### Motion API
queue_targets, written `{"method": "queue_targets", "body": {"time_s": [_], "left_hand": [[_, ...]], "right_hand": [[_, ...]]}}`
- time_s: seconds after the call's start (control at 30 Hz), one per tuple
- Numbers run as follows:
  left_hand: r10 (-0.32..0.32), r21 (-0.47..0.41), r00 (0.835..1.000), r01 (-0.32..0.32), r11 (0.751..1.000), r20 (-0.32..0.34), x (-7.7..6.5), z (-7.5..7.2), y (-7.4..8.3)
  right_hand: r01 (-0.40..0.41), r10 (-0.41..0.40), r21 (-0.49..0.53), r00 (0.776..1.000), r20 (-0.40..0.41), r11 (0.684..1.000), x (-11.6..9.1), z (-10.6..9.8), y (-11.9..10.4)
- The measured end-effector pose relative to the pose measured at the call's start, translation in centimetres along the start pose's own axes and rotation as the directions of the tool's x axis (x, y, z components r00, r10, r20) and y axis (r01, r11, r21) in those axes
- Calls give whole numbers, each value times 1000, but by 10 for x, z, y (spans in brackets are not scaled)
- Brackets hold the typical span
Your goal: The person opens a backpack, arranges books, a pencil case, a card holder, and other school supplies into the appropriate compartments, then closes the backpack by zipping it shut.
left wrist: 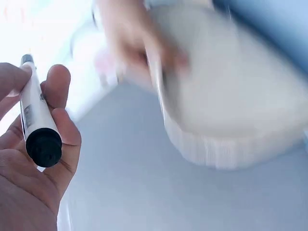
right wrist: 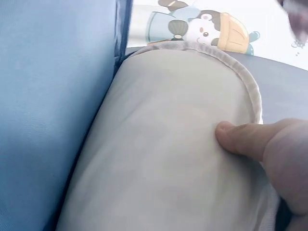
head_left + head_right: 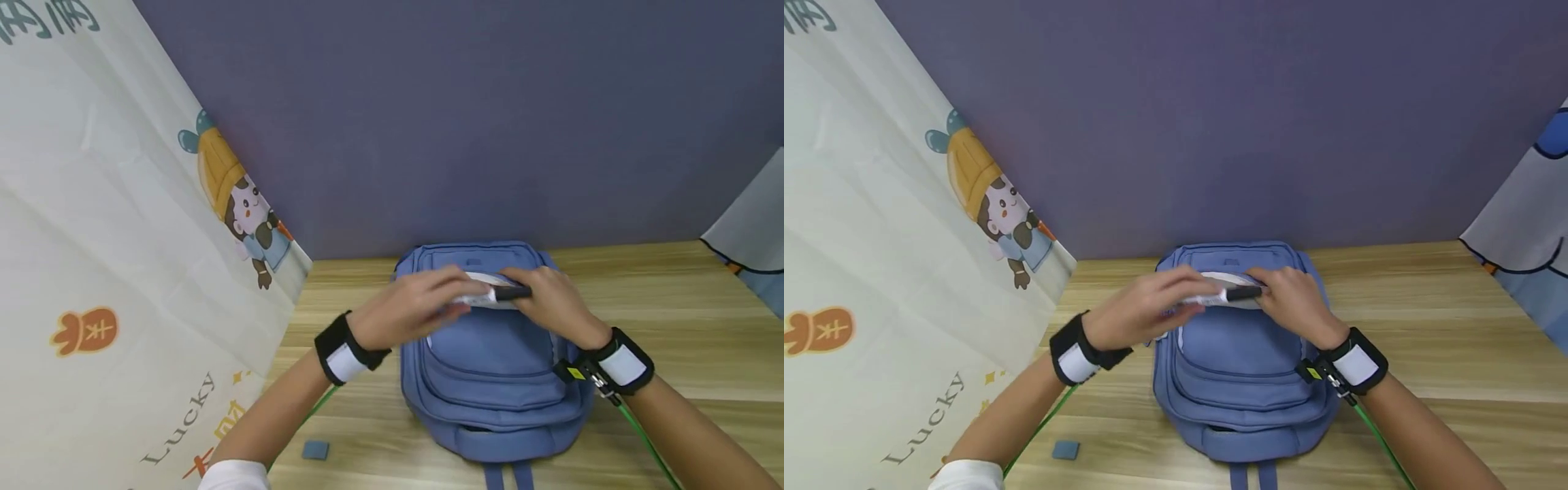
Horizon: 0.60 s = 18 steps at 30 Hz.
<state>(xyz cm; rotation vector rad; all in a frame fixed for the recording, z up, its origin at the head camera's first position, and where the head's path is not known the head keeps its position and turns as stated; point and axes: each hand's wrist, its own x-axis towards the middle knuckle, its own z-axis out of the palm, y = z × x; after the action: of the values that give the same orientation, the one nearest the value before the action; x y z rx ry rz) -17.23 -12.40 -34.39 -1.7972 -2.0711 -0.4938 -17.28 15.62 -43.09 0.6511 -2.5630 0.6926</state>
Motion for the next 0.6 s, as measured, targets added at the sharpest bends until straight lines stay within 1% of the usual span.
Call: {"method": "queue_targets", "body": {"time_s": [0.07,0.1,0.17,0.2,0.27,0.33,0.4,0.43,0.47,0.5,0.53,0.6], "left_hand": [[53,24,995,-55,998,82,1,20,20],[65,37,991,-70,997,120,0,31,27],[52,26,979,-59,998,197,-5,54,33],[36,6,972,-38,999,234,-8,65,33],[-21,-41,956,35,999,293,-14,87,26],[-106,-73,933,140,988,344,-20,102,14],[-186,-66,908,226,972,375,-24,112,1],[-224,-45,897,260,965,382,-25,116,-5],[-253,-26,890,284,959,380,-25,119,-10],[-276,-2,886,298,955,373,-24,121,-15],[-288,30,886,298,954,362,-23,122,-19],[-282,104,900,262,959,332,-21,123,-25]], "right_hand": [[4,-5,26,1000,14,1000,1,-1,1],[9,-10,36,1000,21,999,1,-1,1],[8,-10,45,999,37,999,2,-2,2],[2,-4,46,999,44,999,2,-3,2],[-4,2,44,998,55,999,2,-4,1],[-14,11,38,998,68,999,3,-5,1],[-18,15,36,997,80,999,3,-7,0],[-17,14,34,997,81,999,3,-7,-1],[-16,14,31,997,81,999,3,-7,-1],[-17,15,29,997,82,999,3,-7,-1],[-18,16,29,996,84,999,3,-8,-2],[-20,17,27,997,80,999,2,-9,-2]]}}
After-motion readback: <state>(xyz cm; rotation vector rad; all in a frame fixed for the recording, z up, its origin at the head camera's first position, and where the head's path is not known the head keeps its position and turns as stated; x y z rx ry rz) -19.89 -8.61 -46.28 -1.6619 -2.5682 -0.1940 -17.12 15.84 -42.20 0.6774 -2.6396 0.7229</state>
